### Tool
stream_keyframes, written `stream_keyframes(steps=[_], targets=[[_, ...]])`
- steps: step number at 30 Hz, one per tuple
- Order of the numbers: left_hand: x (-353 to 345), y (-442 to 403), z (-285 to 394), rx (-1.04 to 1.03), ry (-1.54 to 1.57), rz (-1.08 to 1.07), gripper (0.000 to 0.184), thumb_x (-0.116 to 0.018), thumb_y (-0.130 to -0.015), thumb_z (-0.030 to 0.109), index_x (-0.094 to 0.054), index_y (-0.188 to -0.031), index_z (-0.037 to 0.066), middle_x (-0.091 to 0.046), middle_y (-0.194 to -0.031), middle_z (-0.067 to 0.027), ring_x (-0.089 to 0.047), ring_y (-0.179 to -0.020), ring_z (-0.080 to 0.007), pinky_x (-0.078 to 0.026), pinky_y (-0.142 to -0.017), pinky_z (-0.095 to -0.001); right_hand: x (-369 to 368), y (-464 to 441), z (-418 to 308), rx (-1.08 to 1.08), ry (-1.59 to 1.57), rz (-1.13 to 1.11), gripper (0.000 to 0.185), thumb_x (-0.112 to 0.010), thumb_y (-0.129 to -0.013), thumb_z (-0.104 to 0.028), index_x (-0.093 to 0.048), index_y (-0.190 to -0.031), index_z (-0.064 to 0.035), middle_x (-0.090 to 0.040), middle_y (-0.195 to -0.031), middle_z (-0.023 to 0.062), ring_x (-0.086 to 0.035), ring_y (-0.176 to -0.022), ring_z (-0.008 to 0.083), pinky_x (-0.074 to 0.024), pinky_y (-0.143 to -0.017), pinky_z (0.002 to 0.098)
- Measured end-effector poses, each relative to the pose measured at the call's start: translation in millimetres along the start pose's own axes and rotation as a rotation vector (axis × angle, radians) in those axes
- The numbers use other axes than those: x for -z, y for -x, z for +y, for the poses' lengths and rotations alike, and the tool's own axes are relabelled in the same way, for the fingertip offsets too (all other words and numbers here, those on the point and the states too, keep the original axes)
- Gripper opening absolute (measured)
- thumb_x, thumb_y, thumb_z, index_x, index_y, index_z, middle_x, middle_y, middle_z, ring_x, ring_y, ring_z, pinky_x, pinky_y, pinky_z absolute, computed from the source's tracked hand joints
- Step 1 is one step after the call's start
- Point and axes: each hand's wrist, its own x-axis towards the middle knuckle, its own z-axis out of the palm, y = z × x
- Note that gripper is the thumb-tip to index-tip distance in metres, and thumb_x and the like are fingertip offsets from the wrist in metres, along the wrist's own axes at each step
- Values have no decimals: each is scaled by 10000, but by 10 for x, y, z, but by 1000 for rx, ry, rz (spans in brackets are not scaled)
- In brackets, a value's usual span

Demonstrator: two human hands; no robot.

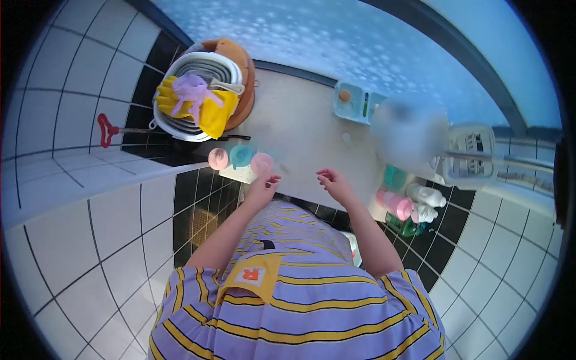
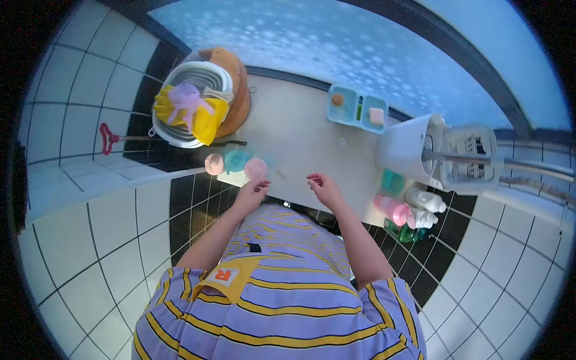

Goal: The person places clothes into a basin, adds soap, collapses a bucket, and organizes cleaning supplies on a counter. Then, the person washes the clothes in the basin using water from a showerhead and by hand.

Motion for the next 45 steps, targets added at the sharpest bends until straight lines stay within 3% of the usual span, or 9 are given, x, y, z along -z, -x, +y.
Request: stream_keyframes(steps=[2, 6, 12, 15, 18, 24, 30, 38, 45], targets=[[-248, -162, -76, 15, -126, -70, 292, -610, -880, 77, -648, -1170, 89, -668, -1047, -99, -653, -942, -214, -526, -833, -333, -109, -81, 266, 12, -41, 79, 222, -629, -903, -148, -661, -1113, -82, -691, -916, 78, -642, -807, 161, -520, -756, 306], [-768, -809, -577, -371, -663, -20, 270, -548, -869, 113, -620, -1129, 105, -616, -1077, -114, -618, -1035, -312, -522, -811, -457, -306, -284, 502, -57, -57, 113, 218, -621, -902, -145, -661, -1105, -75, -696, -930, 89, -650, -823, 177, -523, -772, 324], [-980, -1432, -923, -366, -1304, -247, 191, -552, -876, 116, -637, -1045, 95, -623, -1052, -112, -638, -984, -307, -537, -799, -438, -308, -450, 892, -90, -98, 178, 218, -623, -906, -155, -657, -1099, -62, -686, -906, 80, -640, -814, 160, -517, -759, 313], [-1067, -1568, -1188, -389, -1283, -328, 162, -557, -868, 112, -640, -1004, 85, -650, -1019, -110, -662, -939, -301, -538, -778, -410, -271, -402, 940, -114, -165, 192, 219, -628, -908, -162, -655, -1102, -63, -680, -899, 69, -629, -810, 140, -511, -746, 299], [-1114, -1519, -1112, -348, -1086, -251, 111, -597, -869, 97, -635, -971, 74, -663, -988, -72, -682, -894, -251, -551, -767, -358, -219, -254, 897, -118, -248, 211, 216, -621, -921, -162, -648, -1110, -61, -677, -930, 58, -624, -827, 131, -506, -743, 287], [-993, -1026, 495, 137, 751, -341, 300, -639, -890, 19, -544, -1161, 105, -642, -1077, -30, -648, -995, -184, -531, -844, -321, 137, 345, 230, 11, -703, 268, 274, -615, -943, -149, -586, -1197, -50, -657, -1060, 66, -624, -947, 148, -513, -803, 294], [-804, -437, 1510, 61, 1003, -477, 443, -586, -897, -30, -448, -1281, 141, -626, -1108, -49, -630, -1044, -185, -528, -849, -318, 399, 959, -491, 289, -938, 352, 333, -668, -907, -102, -556, -1215, -40, -645, -1089, 83, -620, -986, 154, -518, -858, 308], [-876, -161, 1838, 7, 1177, -725, 486, -570, -886, -54, -418, -1310, 129, -616, -1130, -54, -631, -1039, -200, -526, -849, -331, 448, 1313, -826, 556, -976, 327, 418, -738, -821, -10, -561, -1197, -43, -639, -1087, 58, -598, -983, 126, -494, -885, 286], [-1001, -199, 1781, 7, 946, -658, 351, -608, -900, -39, -457, -1194, 80, -653, -1065, -90, -646, -998, -168, -522, -869, -310, 471, 1311, -766, 495, -606, 512, 471, -789, -755, -42, -625, -1196, -46, -644, -1058, 35, -576, -884, 105, -480, -766, 246]])
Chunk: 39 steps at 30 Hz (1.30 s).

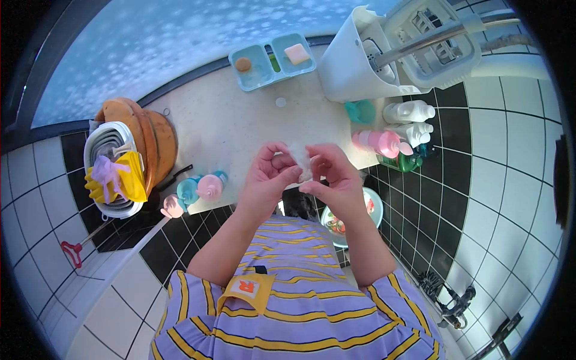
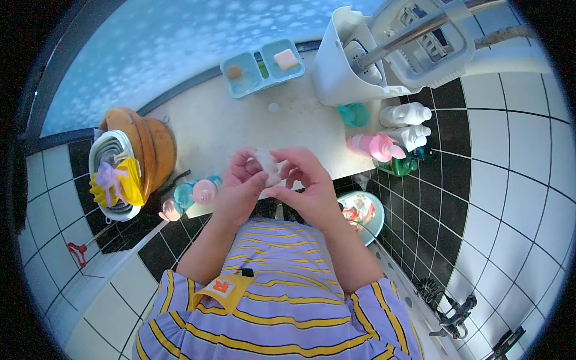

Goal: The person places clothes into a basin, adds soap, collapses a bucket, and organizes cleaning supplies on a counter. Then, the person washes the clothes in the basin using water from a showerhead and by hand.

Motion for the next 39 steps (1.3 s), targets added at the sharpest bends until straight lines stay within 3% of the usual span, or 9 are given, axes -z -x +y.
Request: stream_keyframes(steps=[2, 14, 17, 20, 23, 29, 32, 35, 39], targets=[[131, -71, -126, 29, -88, 55, 346, -633, -890, -22, -472, -1181, 73, -655, -1048, -88, -644, -990, -159, -519, -865, -293, 91, -62, 118, -9, 277, -43, 411, -785, -760, -68, -672, -1154, -42, -654, -1014, 23, -578, -861, 99, -476, -719, 240], [1193, -341, -772, 262, -372, 457, 242, -628, -947, 234, -549, -1129, 95, -642, -1019, -34, -611, -966, -145, -462, -828, -287, 594, -719, 2148, -495, 309, 255, 221, -724, -871, -218, -646, -872, -10, -632, -718, 24, -596, -699, 100, -488, -610, 268], [1281, -313, -730, 269, -375, 499, 238, -627, -948, 240, -552, -1128, 104, -641, -1018, -28, -609, -961, -140, -459, -826, -284, 582, -1128, 2375, -518, 510, 196, 230, -738, -839, -191, -620, -923, -11, -649, -777, 92, -644, -754, 202, -518, -681, 327], [1360, -275, -728, 273, -365, 503, 232, -626, -949, 242, -554, -1123, 107, -637, -1024, -26, -607, -958, -135, -457, -822, -283, 590, -1539, 2944, -132, 711, 230, 306, -744, -799, -152, -603, -1040, -28, -631, -947, 162, -641, -874, 338, -523, -776, 403], [1384, -225, -765, 285, -339, 499, 222, -620, -954, 241, -554, -1116, 106, -635, -1029, -26, -604, -961, -131, -455, -822, -283, 373, -1839, 2801, -47, 916, 201, 400, -742, -773, -124, -580, -1133, -58, -570, -1098, 202, -599, -978, 415, -504, -845, 462], [1312, -190, -884, 305, -292, 478, 210, -613, -958, 241, -552, -1107, 106, -632, -1030, -24, -599, -967, -129, -451, -826, -281, 378, -2068, 3046, -135, 1110, 123, 485, -743, -771, -113, -546, -1214, -84, -549, -1111, 220, -603, -987, 411, -516, -829, 474], [1280, -191, -917, 322, -287, 454, 211, -608, -960, 241, -549, -1114, 109, -628, -1038, -23, -595, -975, -130, -449, -834, -284, 490, -2038, 3239, -65, 1045, 95, 480, -726, -818, -168, -517, -1234, -49, -568, -1092, 172, -623, -929, 327, -533, -779, 418], [1250, -190, -889, 333, -273, 450, 211, -600, -963, 242, -548, -1123, 115, -626, -1046, -24, -592, -982, -133, -447, -842, -288, 340, -1922, 2728, -543, 178, 29, 449, -666, -907, -252, -503, -1261, -30, -581, -1055, 97, -582, -834, 186, -522, -717, 331], [1259, -179, -913, 333, -250, 454, 208, -592, -967, 244, -550, -1130, 123, -625, -1052, -25, -591, -989, -139, -447, -844, -293, 225, -1519, 1848, -566, -818, -233, 451, -578, -981, -305, -470, -1334, -45, -573, -1027, 33, -491, -781, 96, -469, -700, 247]])
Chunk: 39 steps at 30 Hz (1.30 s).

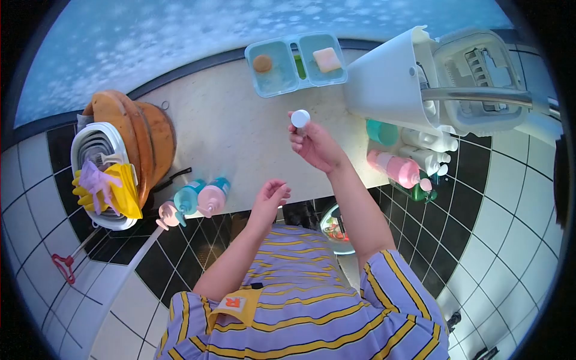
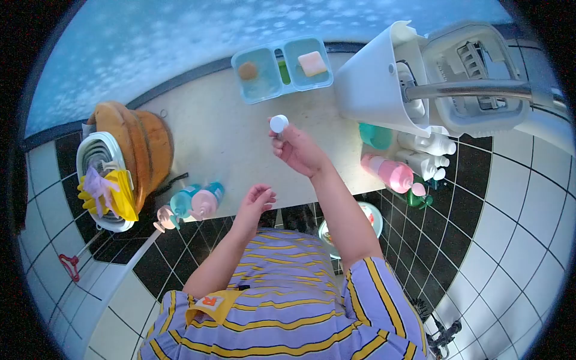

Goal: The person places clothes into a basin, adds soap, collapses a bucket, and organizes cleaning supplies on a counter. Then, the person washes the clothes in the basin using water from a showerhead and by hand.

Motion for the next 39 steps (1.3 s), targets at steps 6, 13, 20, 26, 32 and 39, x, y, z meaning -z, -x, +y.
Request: stream_keyframes(steps=[6, 13, 20, 26, 32, 39], targets=[[-41, -4, 21, 6, 1, -10, 206, -588, -968, 249, -552, -1125, 121, -631, -1050, -33, -595, -989, -148, -444, -860, -300, -263, 133, -230, 124, 27, -47, 385, -581, -982, -242, -484, -1306, -58, -569, -1061, 29, -492, -794, 91, -461, -710, 241], [-95, 68, 166, -25, 19, 36, 191, -593, -965, 244, -553, -1102, 116, -630, -1036, -33, -595, -984, -145, -446, -868, -303, -434, -384, -498, 571, 1432, 507, 473, -725, -826, -169, -532, -1250, -93, -578, -1056, 99, -595, -876, 230, -503, -762, 343], [-4, 82, 180, -58, 52, 43, 187, -595, -964, 248, -556, -1093, 119, -625, -1032, -24, -589, -977, -135, -447, -865, -295, -555, -744, -458, 611, 1713, 592, 598, -705, -791, -109, -494, -1349, -140, -533, -1085, 150, -565, -1030, 328, -486, -875, 435], [25, 96, 150, -47, 40, 75, 201, -600, -962, 241, -551, -1112, 117, -618, -1042, -22, -588, -977, -133, -452, -856, -295, -332, -842, -407, 689, 1529, 469, 686, -651, -778, -44, -425, -1418, -142, -510, -1275, 165, -533, -1163, 325, -458, -981, 392], [-16, 119, 159, -64, -4, 82, 236, -592, -967, 256, -544, -1137, 100, -622, -1065, -27, -591, -970, -132, -449, -844, -287, -490, -195, -199, 863, 1691, 458, 627, -611, -792, -29, -441, -1394, -70, -510, -1340, 167, -508, -1213, 309, -436, -1009, 390], [-81, 123, 128, -105, -108, 34, 238, -602, -958, 247, -554, -1137, 98, -629, -1051, -21, -593, -945, -124, -455, -815, -277, 49, 1096, 767, 317, 1304, 441, 446, -602, -858, -68, -533, -1298, -65, -615, -1141, 156, -629, -976, 271, -523, -844, 364]])
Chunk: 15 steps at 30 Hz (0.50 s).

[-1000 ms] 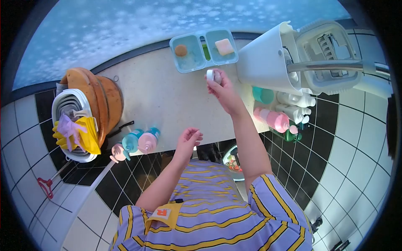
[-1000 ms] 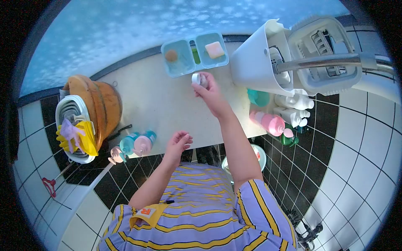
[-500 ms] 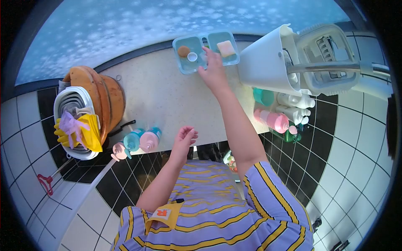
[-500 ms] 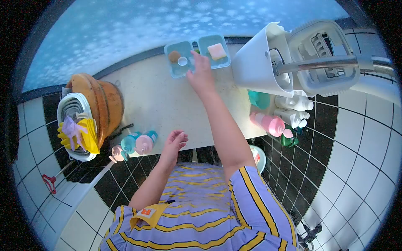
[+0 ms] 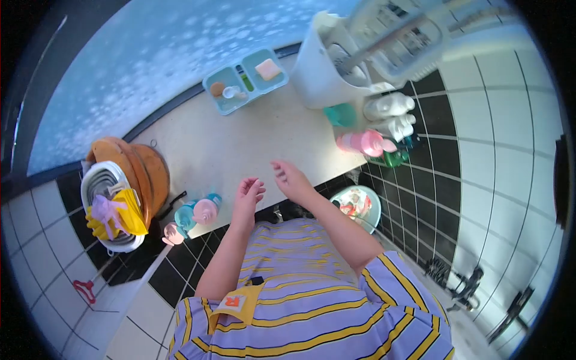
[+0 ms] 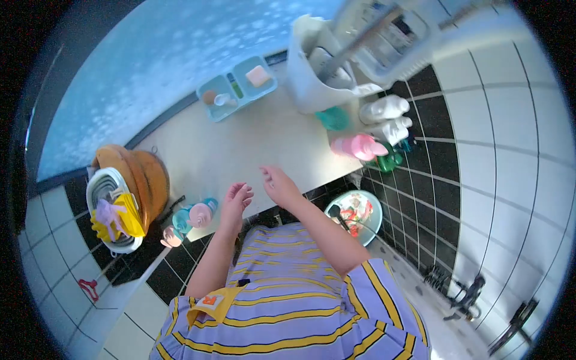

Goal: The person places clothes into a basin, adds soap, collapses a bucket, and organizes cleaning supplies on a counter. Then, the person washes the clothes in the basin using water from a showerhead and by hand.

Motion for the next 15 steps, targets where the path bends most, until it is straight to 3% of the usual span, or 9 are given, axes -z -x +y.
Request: stream_keyframes(steps=[5, 15], targets=[[-163, 63, 67, 15, -227, -191, 254, -623, -941, 249, -558, -1144, 109, -623, -1063, -25, -593, -945, -127, -458, -821, -278, 341, 1072, 57, -177, 117, -28, 405, -617, -871, -98, -556, -1271, -99, -630, -1091, 156, -631, -992, 305, -517, -874, 385], [-1055, 392, -170, 7, -695, -602, 227, -622, -944, 261, -577, -1125, 131, -646, -1009, -8, -603, -904, -118, -464, -810, -283, 809, 2995, 304, -493, 246, 342, 391, -666, -857, -202, -580, -1234, -140, -637, -1075, 130, -630, -1021, 306, -515, -877, 414]])
